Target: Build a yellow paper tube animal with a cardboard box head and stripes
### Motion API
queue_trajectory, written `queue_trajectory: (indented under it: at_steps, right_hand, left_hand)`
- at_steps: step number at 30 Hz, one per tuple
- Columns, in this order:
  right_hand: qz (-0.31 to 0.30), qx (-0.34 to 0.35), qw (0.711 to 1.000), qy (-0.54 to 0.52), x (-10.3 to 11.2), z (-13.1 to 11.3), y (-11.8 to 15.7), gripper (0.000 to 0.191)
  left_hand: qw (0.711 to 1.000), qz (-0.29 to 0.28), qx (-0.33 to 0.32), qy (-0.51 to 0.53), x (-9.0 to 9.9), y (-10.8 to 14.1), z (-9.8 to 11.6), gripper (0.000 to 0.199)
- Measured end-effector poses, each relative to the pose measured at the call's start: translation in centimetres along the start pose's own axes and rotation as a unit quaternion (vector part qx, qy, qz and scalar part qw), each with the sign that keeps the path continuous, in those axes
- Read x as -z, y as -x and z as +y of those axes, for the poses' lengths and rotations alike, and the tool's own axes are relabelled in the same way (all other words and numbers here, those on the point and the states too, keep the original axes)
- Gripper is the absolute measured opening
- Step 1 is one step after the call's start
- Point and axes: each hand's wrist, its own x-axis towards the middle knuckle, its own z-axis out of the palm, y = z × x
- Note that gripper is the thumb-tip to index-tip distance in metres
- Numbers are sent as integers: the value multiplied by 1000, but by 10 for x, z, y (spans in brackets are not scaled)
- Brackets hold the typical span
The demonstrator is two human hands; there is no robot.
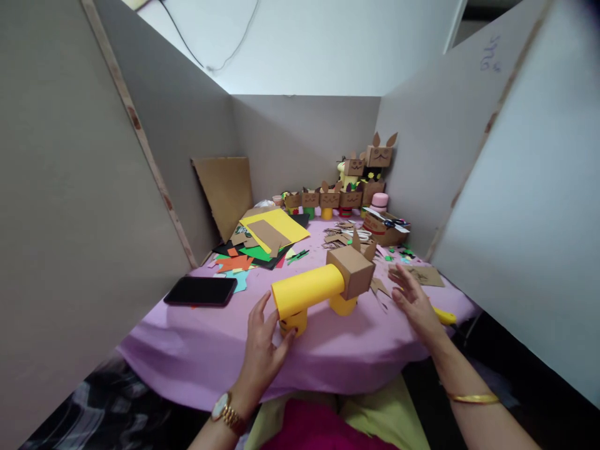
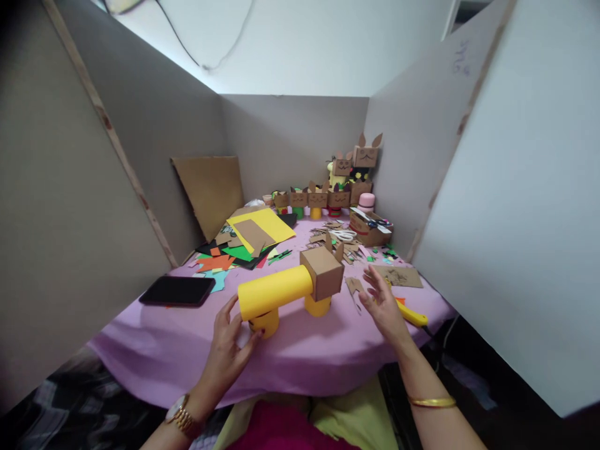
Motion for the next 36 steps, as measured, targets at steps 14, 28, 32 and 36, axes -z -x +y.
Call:
queue_trajectory:
  at_steps: [14, 28, 32, 36]
  right_hand:
    - [30, -32, 888, 458, 64, 27, -6, 52]
    - [29, 43, 900, 434, 75, 37, 6, 39]
    - [75, 79, 921, 375, 76, 32, 17, 39]
    - [87, 99, 938, 320, 69, 18, 38, 38]
  left_hand:
    - [995, 26, -69, -63, -8, -13, -20, 31]
    - [1000, -8, 8, -17, 1, -11, -3, 40]
    - [1000, -18, 16, -16, 4, -10, 2, 37]
    - [999, -27, 18, -11, 6, -8, 2, 36]
